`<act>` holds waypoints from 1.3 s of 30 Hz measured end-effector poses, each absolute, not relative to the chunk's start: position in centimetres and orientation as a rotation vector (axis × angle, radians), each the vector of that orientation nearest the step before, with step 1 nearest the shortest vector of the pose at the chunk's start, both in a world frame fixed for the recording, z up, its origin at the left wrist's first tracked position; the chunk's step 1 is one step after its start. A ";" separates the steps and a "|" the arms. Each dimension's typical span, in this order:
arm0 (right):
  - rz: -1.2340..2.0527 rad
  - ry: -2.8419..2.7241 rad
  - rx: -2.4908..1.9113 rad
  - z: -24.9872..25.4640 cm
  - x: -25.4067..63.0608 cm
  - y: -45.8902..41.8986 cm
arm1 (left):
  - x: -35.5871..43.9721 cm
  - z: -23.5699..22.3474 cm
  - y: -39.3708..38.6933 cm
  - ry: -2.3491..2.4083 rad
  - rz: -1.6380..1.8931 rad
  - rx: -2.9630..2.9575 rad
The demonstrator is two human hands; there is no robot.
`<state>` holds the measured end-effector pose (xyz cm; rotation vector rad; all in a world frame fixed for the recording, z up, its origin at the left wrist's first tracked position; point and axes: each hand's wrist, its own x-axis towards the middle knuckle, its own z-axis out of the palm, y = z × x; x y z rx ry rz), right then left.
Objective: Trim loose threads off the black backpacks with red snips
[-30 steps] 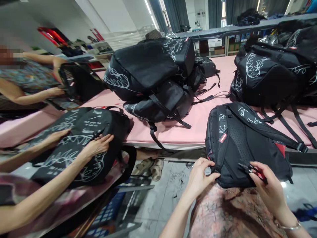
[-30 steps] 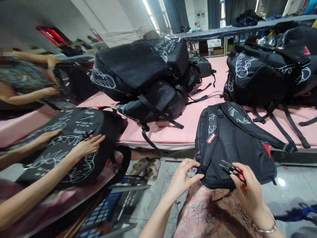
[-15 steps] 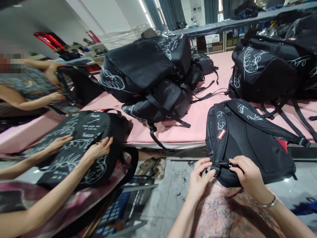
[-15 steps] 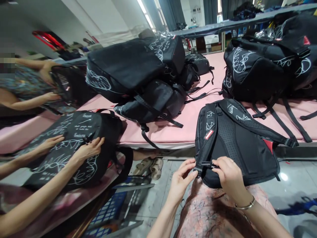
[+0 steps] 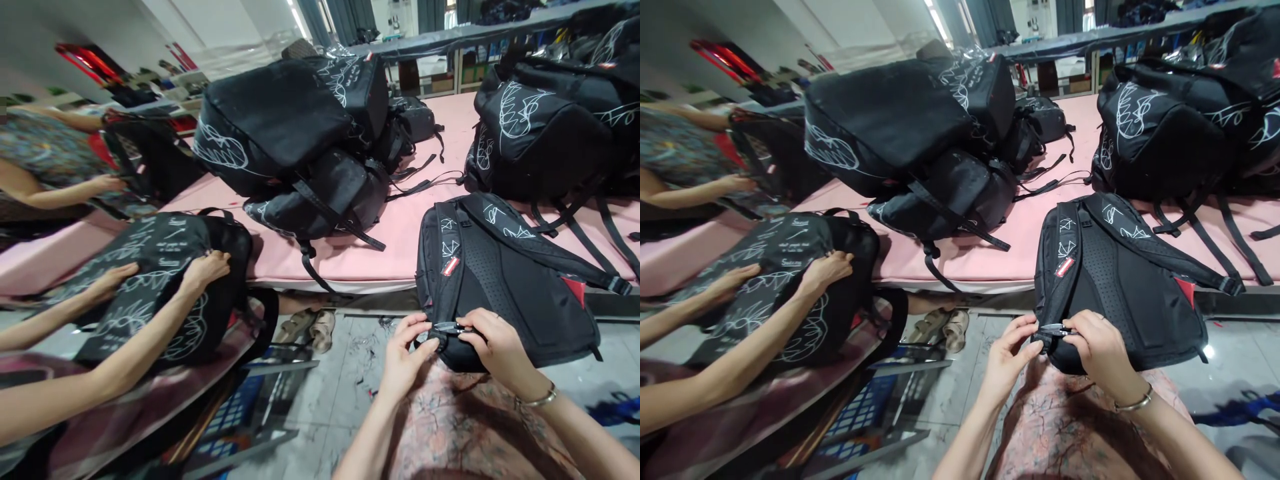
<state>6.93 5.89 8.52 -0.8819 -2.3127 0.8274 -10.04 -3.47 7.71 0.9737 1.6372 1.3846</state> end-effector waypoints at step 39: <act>1.585 -1.713 -1.050 14.2 -1.4 12.7 | -8.6 9.5 -0.5 1.869 1.500 1.114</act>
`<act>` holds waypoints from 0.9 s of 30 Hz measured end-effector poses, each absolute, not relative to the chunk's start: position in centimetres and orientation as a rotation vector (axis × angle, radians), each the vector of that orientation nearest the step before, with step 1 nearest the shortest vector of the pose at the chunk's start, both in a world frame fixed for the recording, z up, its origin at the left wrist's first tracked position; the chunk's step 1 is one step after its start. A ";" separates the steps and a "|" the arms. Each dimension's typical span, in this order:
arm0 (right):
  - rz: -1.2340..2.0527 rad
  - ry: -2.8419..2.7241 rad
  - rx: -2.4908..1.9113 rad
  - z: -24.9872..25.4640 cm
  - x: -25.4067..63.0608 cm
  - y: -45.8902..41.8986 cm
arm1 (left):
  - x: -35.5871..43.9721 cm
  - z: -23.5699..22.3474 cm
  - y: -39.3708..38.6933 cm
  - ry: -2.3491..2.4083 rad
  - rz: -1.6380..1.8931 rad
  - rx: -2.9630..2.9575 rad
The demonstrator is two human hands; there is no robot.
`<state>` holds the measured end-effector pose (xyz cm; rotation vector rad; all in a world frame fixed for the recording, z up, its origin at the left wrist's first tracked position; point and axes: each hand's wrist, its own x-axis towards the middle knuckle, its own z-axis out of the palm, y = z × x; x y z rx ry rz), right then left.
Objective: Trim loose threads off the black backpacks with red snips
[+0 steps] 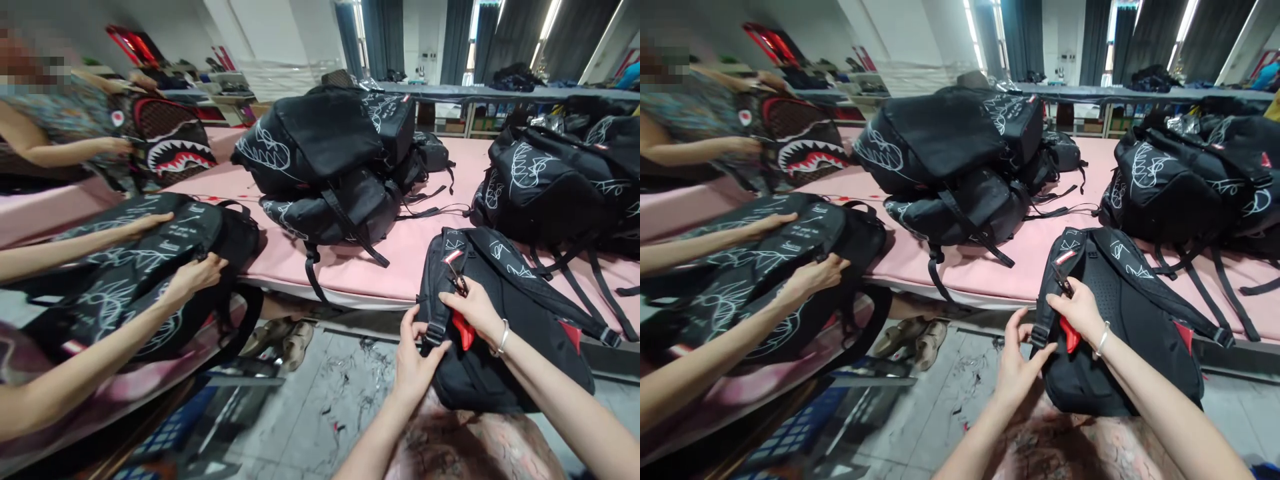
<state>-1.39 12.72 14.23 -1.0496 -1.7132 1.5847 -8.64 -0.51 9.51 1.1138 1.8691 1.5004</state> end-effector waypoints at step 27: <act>0.414 -2.312 -0.619 9.0 2.7 9.1 | -10.6 9.6 0.0 1.049 1.763 0.164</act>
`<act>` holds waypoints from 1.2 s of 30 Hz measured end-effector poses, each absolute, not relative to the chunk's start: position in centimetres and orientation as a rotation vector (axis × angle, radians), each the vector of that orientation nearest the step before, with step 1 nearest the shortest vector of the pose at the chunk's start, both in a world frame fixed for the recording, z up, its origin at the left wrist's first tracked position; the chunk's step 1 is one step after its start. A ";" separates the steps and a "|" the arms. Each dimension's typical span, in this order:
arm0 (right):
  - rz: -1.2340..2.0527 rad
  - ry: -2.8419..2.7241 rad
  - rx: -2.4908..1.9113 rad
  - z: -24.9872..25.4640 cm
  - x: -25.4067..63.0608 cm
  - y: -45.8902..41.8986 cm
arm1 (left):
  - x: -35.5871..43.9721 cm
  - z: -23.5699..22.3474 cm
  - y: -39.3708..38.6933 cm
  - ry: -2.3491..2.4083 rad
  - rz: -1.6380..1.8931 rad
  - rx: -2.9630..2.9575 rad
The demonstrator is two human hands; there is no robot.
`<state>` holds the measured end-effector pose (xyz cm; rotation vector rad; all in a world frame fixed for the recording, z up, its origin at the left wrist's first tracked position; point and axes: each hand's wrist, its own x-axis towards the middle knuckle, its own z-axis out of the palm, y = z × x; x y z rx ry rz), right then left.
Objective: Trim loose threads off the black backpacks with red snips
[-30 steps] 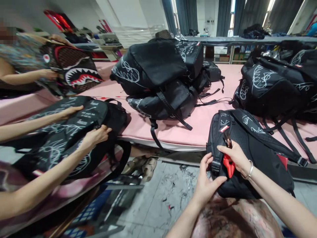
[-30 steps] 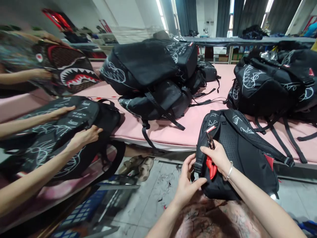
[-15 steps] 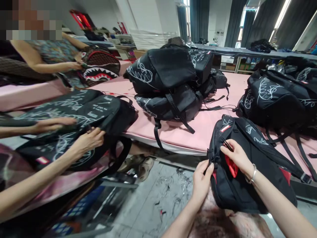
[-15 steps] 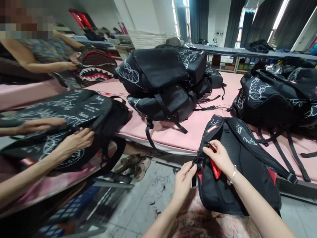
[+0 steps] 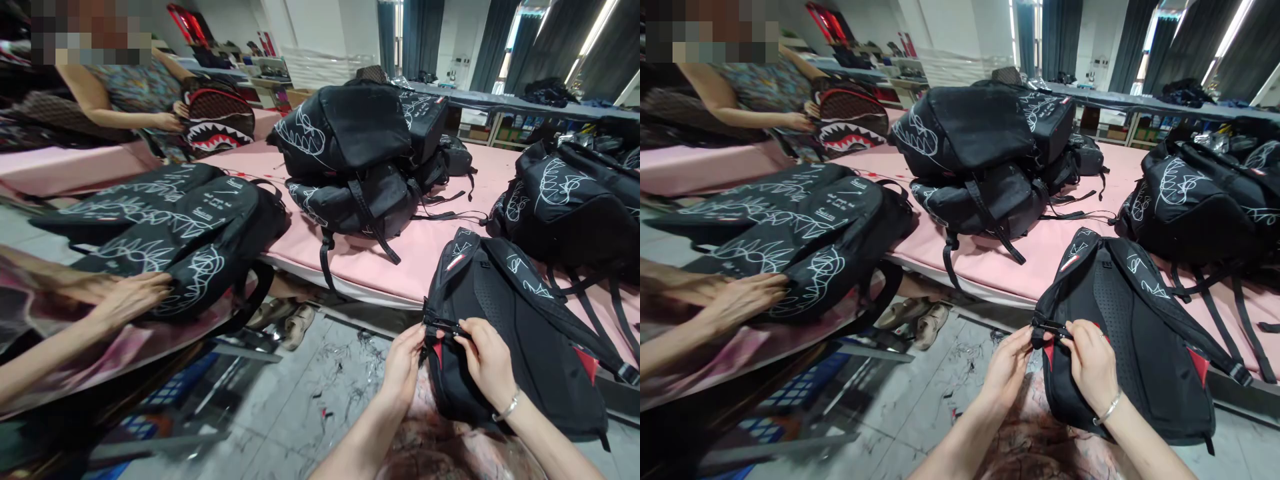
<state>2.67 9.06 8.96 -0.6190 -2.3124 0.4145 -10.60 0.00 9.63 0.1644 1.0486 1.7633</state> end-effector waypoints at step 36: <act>1.724 -1.580 -0.765 9.5 1.3 7.9 | -9.6 10.9 0.4 1.176 1.735 0.400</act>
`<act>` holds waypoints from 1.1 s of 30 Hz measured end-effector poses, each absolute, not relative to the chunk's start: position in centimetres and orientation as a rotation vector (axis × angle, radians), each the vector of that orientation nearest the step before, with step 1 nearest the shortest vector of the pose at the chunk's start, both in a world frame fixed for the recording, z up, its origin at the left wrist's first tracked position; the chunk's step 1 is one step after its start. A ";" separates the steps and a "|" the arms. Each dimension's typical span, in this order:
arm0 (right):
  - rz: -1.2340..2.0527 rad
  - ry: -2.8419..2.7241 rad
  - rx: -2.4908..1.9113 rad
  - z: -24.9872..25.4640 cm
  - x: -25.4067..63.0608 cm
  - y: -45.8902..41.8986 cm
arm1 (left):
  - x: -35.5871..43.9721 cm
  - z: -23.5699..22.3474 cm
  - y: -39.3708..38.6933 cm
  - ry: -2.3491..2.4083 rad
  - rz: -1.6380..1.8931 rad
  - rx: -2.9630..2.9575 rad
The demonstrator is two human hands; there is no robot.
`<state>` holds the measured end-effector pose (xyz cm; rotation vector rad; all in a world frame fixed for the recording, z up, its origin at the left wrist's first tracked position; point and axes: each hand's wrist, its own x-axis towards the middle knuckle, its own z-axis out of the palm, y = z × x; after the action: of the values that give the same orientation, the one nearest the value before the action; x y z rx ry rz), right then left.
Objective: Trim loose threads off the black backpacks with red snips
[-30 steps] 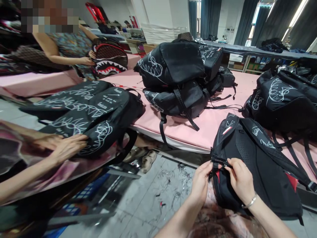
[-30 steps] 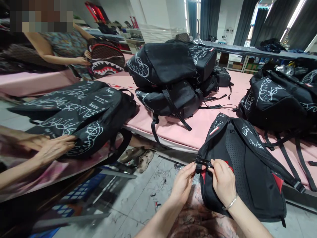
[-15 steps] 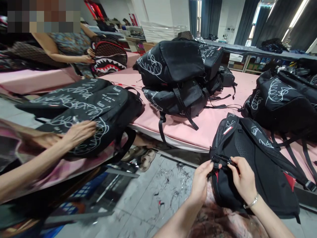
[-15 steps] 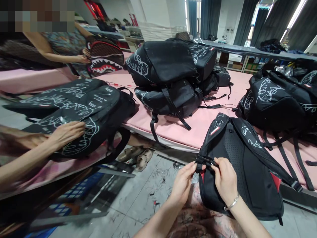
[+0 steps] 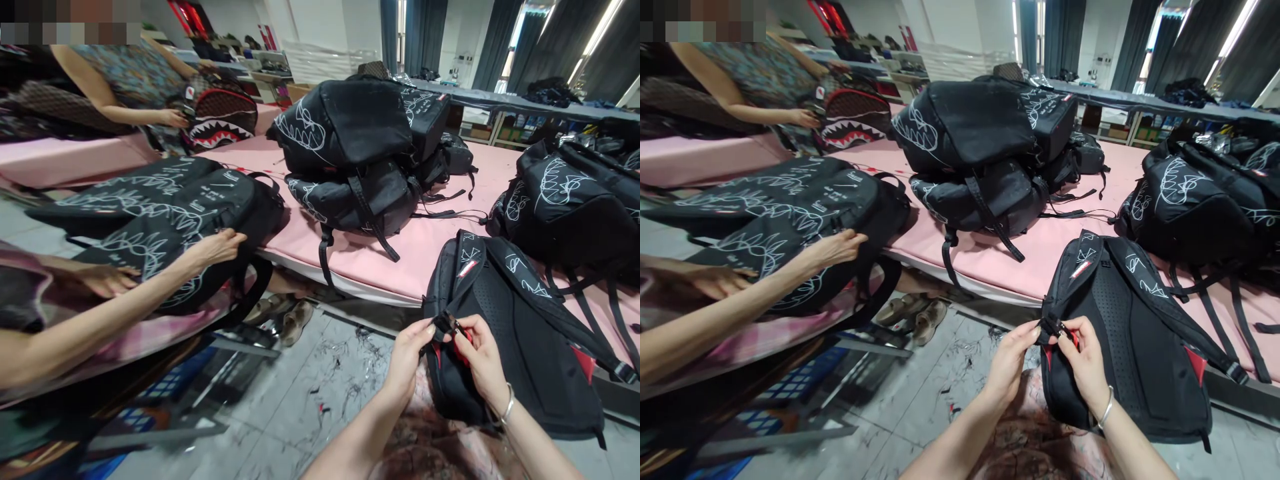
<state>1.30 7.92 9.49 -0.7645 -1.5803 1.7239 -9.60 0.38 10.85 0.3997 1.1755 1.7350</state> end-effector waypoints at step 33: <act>0.463 -2.410 -0.515 12.4 6.1 11.6 | -8.7 11.4 0.6 1.243 1.675 0.383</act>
<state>6.09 11.65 12.43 -0.5145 -2.4104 0.4631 -8.72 0.58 11.44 0.3833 1.2428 1.6746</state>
